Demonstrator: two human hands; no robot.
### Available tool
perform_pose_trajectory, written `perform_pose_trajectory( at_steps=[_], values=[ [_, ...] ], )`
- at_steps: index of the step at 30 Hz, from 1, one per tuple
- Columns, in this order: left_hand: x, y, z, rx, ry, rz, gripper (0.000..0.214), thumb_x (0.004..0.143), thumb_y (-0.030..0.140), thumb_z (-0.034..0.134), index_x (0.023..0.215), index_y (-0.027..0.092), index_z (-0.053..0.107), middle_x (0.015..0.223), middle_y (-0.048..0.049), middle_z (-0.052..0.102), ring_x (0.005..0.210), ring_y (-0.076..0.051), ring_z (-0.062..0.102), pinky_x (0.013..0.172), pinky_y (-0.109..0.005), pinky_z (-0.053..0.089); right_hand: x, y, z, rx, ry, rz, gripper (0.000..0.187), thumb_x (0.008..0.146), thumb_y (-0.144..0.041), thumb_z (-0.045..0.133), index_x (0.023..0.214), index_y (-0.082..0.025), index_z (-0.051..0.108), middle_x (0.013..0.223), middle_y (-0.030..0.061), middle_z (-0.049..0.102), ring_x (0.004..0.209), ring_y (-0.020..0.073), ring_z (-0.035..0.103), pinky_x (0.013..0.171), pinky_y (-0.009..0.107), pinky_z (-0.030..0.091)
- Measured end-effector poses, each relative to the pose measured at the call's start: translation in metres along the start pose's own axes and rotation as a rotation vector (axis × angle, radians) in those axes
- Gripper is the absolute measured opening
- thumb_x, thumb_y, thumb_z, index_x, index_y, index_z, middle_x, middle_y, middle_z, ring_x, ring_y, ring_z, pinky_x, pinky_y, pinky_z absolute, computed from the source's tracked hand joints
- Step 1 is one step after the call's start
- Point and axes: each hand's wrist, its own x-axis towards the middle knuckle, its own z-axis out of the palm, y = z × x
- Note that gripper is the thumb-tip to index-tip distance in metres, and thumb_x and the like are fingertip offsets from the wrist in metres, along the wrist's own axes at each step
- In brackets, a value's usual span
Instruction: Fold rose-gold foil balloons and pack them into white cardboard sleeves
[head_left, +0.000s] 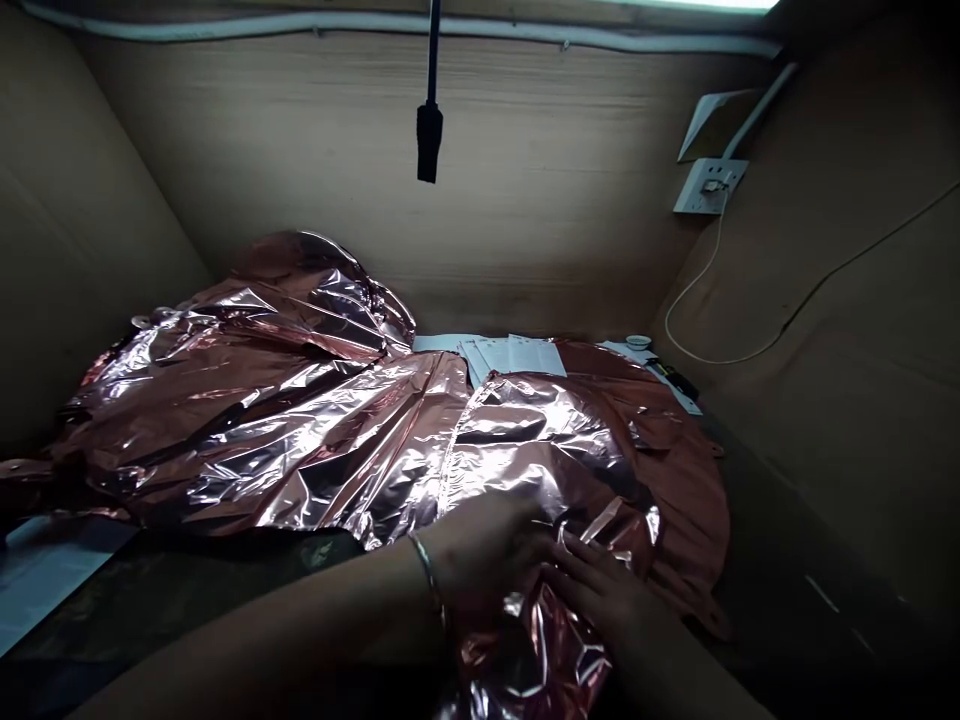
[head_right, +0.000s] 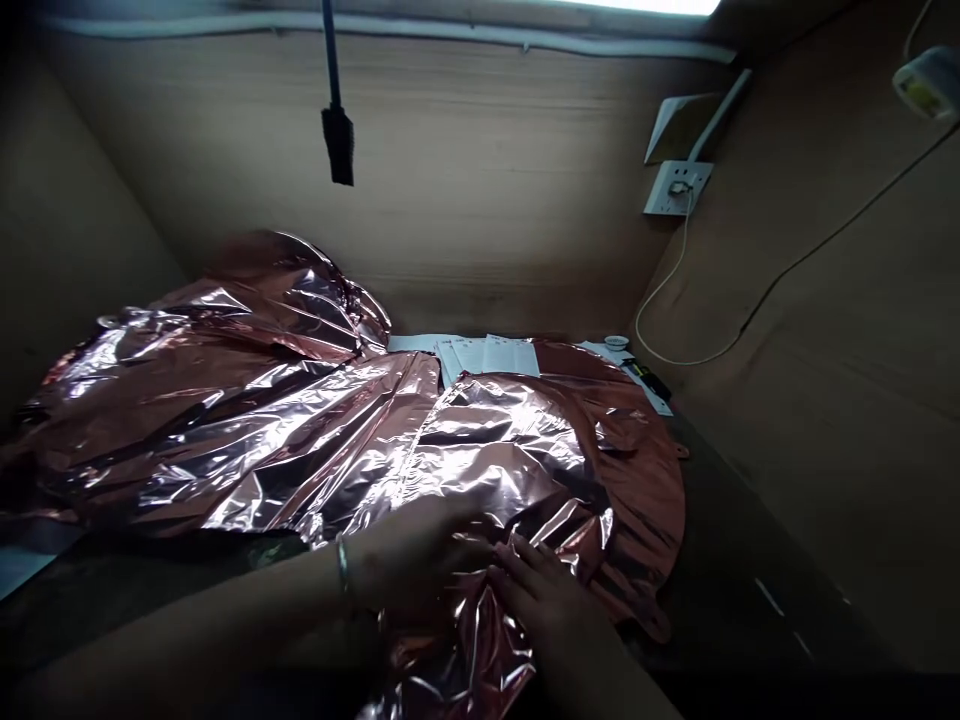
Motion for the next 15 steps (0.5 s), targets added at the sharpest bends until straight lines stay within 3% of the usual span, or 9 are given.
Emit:
perform_pose_trajectory(
  at_steps=[3, 6, 8, 11, 13, 15],
  values=[
    [0.022, -0.051, -0.015, 0.186, 0.277, -0.086, 0.034, 0.09, 0.02, 0.057, 0.123, 0.022, 0.061, 0.131, -0.0072, 0.06, 0.124, -0.024, 0.051, 0.104, -0.039, 0.041, -0.005, -0.01, -0.006, 0.025, -0.007, 0.017, 0.045, 0.093, -0.014, 0.049, 0.135, -0.025, 0.056, 0.14, 0.0071, 0.052, 0.133, 0.0249, 0.044, 0.108, 0.043, 0.04],
    [0.054, -0.099, -0.036, 0.169, 0.374, -0.325, 0.028, 0.093, 0.021, 0.053, 0.12, 0.02, 0.062, 0.127, -0.0073, 0.061, 0.121, -0.022, 0.052, 0.104, -0.037, 0.042, -0.005, -0.014, -0.028, 0.176, -0.135, 0.002, 0.05, 0.09, -0.024, 0.057, 0.14, -0.026, 0.051, 0.144, 0.0091, 0.047, 0.135, 0.0282, 0.042, 0.107, 0.043, 0.041],
    [0.082, -0.125, -0.056, 0.146, 0.392, -0.471, 0.025, 0.096, 0.026, 0.05, 0.116, 0.016, 0.062, 0.12, -0.0093, 0.063, 0.112, -0.022, 0.058, 0.097, -0.039, 0.047, 0.004, 0.002, -0.049, 0.309, -0.19, -0.017, 0.063, 0.084, -0.034, 0.065, 0.144, -0.028, 0.045, 0.147, 0.0099, 0.045, 0.133, 0.0295, 0.044, 0.104, 0.041, 0.045],
    [0.128, -0.152, -0.085, 0.106, 0.358, -0.656, 0.03, 0.094, 0.036, 0.056, 0.116, 0.015, 0.059, 0.116, -0.0086, 0.062, 0.1, -0.021, 0.062, 0.086, -0.041, 0.053, 0.043, 0.064, -0.081, 0.313, -0.074, 0.154, 0.06, 0.084, -0.042, 0.063, 0.14, -0.028, 0.05, 0.135, 0.0084, 0.058, 0.121, 0.0269, 0.057, 0.095, 0.038, 0.05],
    [0.155, -0.162, -0.096, 0.093, 0.337, -0.731, 0.032, 0.094, 0.036, 0.057, 0.118, 0.016, 0.058, 0.118, -0.0089, 0.06, 0.101, -0.022, 0.062, 0.086, -0.042, 0.053, 0.081, 0.119, -0.095, 0.065, 0.046, 0.455, 0.039, 0.092, -0.039, 0.051, 0.127, -0.027, 0.061, 0.124, 0.0061, 0.065, 0.114, 0.0224, 0.06, 0.095, 0.033, 0.049],
    [0.173, -0.167, -0.098, 0.081, 0.314, -0.758, 0.033, 0.093, 0.036, 0.058, 0.12, 0.016, 0.057, 0.119, -0.0093, 0.06, 0.102, -0.022, 0.061, 0.086, -0.042, 0.053, 0.114, 0.172, -0.099, -0.053, 0.106, 0.602, 0.036, 0.098, -0.028, 0.038, 0.119, -0.017, 0.065, 0.123, 0.0144, 0.063, 0.117, 0.0249, 0.057, 0.1, 0.039, 0.043]
  ],
)
